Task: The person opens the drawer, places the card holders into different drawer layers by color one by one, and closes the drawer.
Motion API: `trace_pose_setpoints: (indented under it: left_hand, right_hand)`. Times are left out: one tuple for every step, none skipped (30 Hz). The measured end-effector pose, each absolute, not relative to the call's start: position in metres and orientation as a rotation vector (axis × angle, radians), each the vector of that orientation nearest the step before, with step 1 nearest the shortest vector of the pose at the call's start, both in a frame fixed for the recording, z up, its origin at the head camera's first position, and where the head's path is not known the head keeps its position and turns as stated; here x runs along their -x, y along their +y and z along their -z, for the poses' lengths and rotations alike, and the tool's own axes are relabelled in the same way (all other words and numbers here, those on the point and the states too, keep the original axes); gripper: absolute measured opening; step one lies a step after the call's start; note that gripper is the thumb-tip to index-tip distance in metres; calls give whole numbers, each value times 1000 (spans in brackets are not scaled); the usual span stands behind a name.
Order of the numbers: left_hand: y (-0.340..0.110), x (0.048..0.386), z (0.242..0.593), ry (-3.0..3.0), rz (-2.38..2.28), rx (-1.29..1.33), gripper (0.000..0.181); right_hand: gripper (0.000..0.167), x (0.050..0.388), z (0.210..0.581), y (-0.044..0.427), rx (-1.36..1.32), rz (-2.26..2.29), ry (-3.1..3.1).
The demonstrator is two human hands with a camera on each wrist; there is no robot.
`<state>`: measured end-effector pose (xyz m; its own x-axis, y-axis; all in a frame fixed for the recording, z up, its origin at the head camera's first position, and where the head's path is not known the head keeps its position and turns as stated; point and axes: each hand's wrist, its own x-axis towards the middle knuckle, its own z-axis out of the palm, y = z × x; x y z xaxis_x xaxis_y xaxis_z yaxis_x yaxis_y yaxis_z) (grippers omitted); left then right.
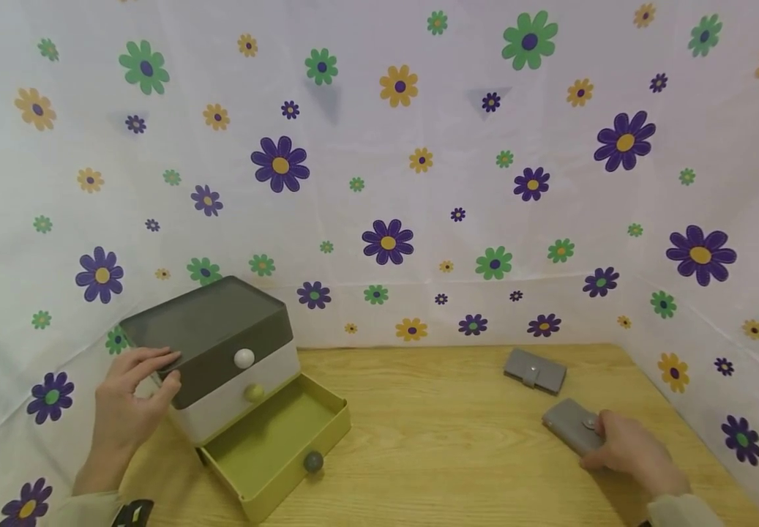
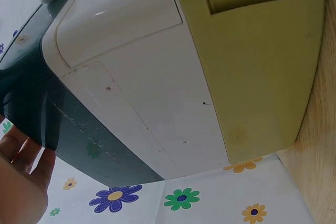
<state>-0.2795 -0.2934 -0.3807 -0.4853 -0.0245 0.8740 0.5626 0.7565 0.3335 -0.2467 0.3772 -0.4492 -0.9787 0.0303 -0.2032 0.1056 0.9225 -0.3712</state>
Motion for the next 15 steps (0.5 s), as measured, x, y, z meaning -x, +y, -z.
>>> trace_pose_setpoints:
  left_hand:
    - [-293,280,381,-1968,749,408,28]
    - [-293,280,381,-1969,749,407,28]
    - [-293,280,381,-1969,748,407,28]
    - [-293,280,381,-1966,745,407,28]
    - [-293,280,381,-1963,746,407,28]
    - [-293,280,381,-1959,746,409,28]
    - [-293,280,381,-1955,744,411,28]
    - [-293,280,380,-1953,742,414,28]
    - [-293,281,380,-1949,739,416,27]
    - [-293,281,380,-1947,738,417,27]
    - [-293,281,380,-1948,740,418,27]
    - [-293,281,380,-1948,738,417,27]
    - [-293,281,380,-1948,738,416,27]
    - [-293,281,380,-1947,738,415,27]
    - [-293,282,380,-1945,739,415,27]
  right_hand:
    - [68,247,449,377,-98,576,2884]
    - [67,248,449,377,-94,577,2881]
    - [66,248,449,377,-88,577,2884]
    - [66,249,449,376,-89,577,2883]
    - [65,249,449,375,-86,578,2885]
    - [64,250,448,375,-85,582,2887]
    - [63,250,448,374,-86,583,2891]
    - [63,251,447,373,-91,585,2892]
    - [63,251,447,373,-98,589,2892]
    - [62,251,446,372,-96,593,2893]
    - [61,250,447,372,-84,598,2900]
    - [60,250,447,371,-78,606,2905]
    - [59,250,447,370,-70,614,2911]
    - [58,250,447,370,-60,621,2919]
    - [56,250,447,369,-49,630,2925]
